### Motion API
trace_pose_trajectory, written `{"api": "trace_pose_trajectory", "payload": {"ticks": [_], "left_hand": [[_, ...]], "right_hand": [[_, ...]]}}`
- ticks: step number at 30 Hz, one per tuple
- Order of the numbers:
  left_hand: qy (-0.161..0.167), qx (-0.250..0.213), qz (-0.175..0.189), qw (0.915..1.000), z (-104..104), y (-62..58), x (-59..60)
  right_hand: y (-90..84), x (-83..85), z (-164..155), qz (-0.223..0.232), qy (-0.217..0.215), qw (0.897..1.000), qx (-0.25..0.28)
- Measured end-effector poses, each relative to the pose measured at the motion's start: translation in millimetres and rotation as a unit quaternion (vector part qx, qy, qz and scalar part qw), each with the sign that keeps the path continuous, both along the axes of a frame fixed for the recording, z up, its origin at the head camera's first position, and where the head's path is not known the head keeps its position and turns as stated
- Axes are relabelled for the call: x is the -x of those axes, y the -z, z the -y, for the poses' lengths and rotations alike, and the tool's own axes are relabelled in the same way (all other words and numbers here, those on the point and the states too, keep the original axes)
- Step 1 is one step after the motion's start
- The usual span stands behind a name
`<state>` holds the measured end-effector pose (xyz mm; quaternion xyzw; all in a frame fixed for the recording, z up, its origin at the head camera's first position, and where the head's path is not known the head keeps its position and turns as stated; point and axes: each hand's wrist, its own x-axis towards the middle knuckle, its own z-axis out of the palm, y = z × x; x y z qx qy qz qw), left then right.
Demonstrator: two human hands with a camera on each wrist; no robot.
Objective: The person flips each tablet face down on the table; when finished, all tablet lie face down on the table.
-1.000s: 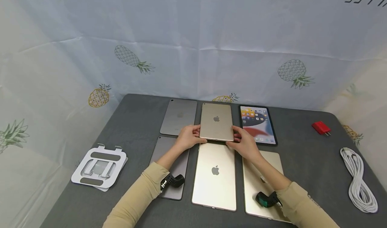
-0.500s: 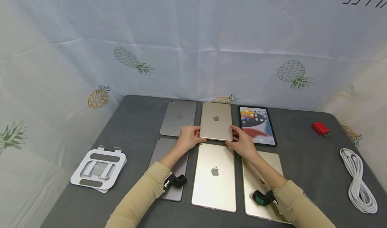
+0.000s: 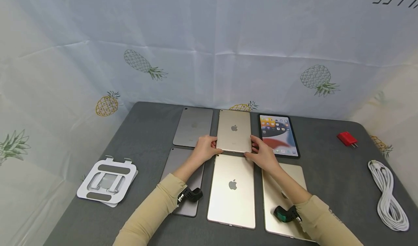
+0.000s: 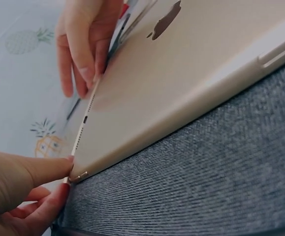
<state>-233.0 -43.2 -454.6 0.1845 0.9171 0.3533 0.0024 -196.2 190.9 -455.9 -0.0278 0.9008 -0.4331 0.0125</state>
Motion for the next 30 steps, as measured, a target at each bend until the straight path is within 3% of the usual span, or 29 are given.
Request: {"api": "trace_pose_trajectory", "payload": {"ticks": [5,9,12,14,20,27,30], "left_hand": [[0.004,0.008,0.003,1.0,-1.8,-1.8,-1.9],[0.008,-0.005,-0.033,0.9994,-6.2,-0.5,-4.1],[0.016,-0.034,-0.061,0.9974,-12.1,0.3,-4.8],[0.024,-0.068,-0.061,0.9956,-17.3,0.3,-5.2],[0.033,-0.177,0.008,0.9836,-37.0,-4.1,-7.7],[0.052,-0.232,0.091,0.9671,-66.0,-4.6,-14.6],[0.067,-0.251,0.111,0.9593,-78.6,-5.7,-17.5]], "right_hand": [[-1.9,-2.5,-4.7,0.001,-0.011,1.0,0.025],[-4.0,-4.7,-12.2,-0.011,-0.012,0.999,0.048],[-5.7,-5.8,-19.7,-0.026,-0.001,0.998,0.051],[-6.6,-6.5,-26.2,-0.035,0.008,0.998,0.054],[-10.2,-12.5,-48.6,-0.058,0.043,0.996,0.055],[-13.8,-25.1,-79.8,-0.064,0.101,0.993,0.009],[-13.2,-28.9,-92.8,-0.065,0.117,0.991,-0.003]]}}
